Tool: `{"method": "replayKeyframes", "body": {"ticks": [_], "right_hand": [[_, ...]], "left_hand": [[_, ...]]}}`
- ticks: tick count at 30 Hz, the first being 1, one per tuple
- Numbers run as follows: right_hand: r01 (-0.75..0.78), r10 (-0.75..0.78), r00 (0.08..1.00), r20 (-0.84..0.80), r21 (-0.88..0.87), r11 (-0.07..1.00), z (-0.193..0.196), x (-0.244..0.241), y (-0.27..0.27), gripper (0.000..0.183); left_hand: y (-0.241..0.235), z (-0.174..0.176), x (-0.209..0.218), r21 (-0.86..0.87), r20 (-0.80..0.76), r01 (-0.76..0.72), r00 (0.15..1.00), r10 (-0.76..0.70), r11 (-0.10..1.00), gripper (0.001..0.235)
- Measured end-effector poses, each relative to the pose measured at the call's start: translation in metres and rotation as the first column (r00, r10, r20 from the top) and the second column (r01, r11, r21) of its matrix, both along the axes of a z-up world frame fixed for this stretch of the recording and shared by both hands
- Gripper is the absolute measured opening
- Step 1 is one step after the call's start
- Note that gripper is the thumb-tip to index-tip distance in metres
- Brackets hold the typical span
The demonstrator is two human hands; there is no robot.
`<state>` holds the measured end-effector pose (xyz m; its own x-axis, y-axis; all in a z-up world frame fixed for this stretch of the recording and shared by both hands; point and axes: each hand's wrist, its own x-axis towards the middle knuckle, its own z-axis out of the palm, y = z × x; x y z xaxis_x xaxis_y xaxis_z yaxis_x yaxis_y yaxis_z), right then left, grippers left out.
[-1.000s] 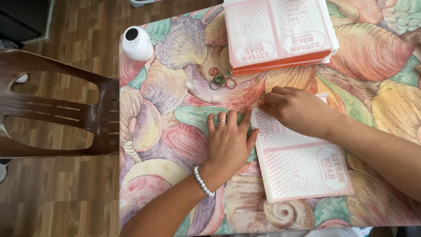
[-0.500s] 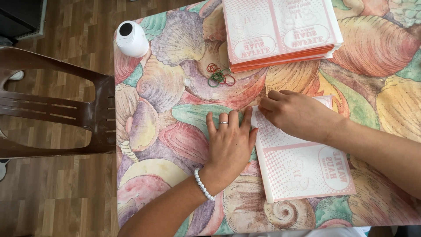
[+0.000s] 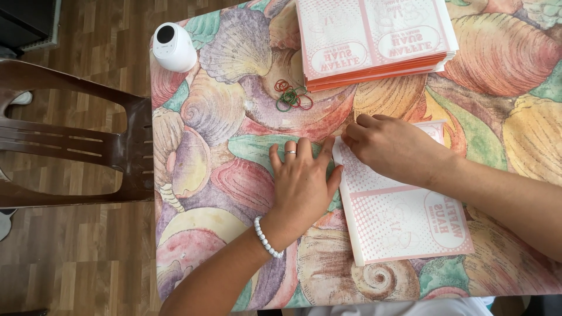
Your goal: Folding printed paper sheets into bags and stacking them on a table.
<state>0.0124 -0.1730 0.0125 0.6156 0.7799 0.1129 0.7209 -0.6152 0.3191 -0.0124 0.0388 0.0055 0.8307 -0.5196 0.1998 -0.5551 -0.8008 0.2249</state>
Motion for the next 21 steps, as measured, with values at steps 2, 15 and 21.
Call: {"method": "replayKeyframes", "body": {"ticks": [2,15,21], "right_hand": [[0.002,-0.001,1.0,-0.017,0.022,1.0,0.013,-0.003,0.003,0.006],[0.041,-0.035,0.998,-0.054,0.11,0.993,0.005,-0.001,-0.017,0.012],[0.043,-0.014,0.985,-0.169,0.167,0.985,-0.012,0.0,-0.075,0.031]], "left_hand": [[0.002,-0.002,0.005,-0.016,-0.025,0.001,1.0,-0.002,1.0,0.054],[-0.009,0.0,-0.001,-0.226,-0.011,0.274,0.959,-0.284,0.935,0.059],[-0.012,-0.007,0.002,-0.053,0.09,0.242,0.967,-0.237,0.969,0.057]]}}
